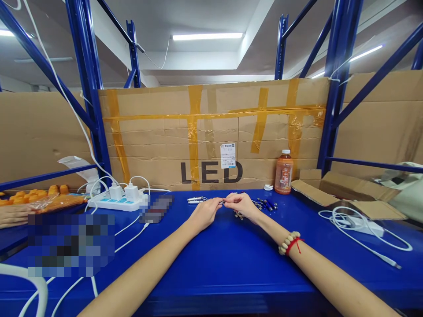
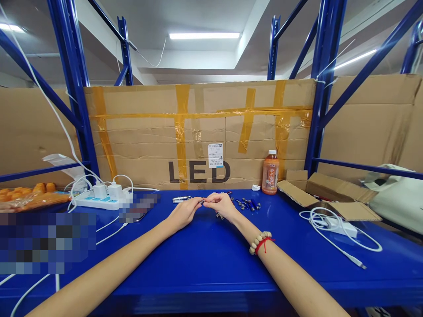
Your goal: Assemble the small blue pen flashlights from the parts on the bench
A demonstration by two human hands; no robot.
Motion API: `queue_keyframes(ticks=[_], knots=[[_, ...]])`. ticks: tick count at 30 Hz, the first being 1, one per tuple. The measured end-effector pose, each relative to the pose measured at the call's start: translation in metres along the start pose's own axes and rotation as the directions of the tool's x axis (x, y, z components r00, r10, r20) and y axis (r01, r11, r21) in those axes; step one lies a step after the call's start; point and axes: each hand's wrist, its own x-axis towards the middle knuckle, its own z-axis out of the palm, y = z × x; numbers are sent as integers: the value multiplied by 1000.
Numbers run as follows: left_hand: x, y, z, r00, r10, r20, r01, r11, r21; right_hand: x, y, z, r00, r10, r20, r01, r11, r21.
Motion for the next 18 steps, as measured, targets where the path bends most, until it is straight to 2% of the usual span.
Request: queue_keyframes(ticks=[9, 18], knots=[[-2, 1, -2, 1000, 10, 29, -12, 996, 88, 0, 0, -1, 990, -144, 9, 144, 984, -104], [-1, 2, -2, 998, -28, 48, 22, 992, 127, 0, 4, 1, 990, -136, -33, 128, 974, -188]])
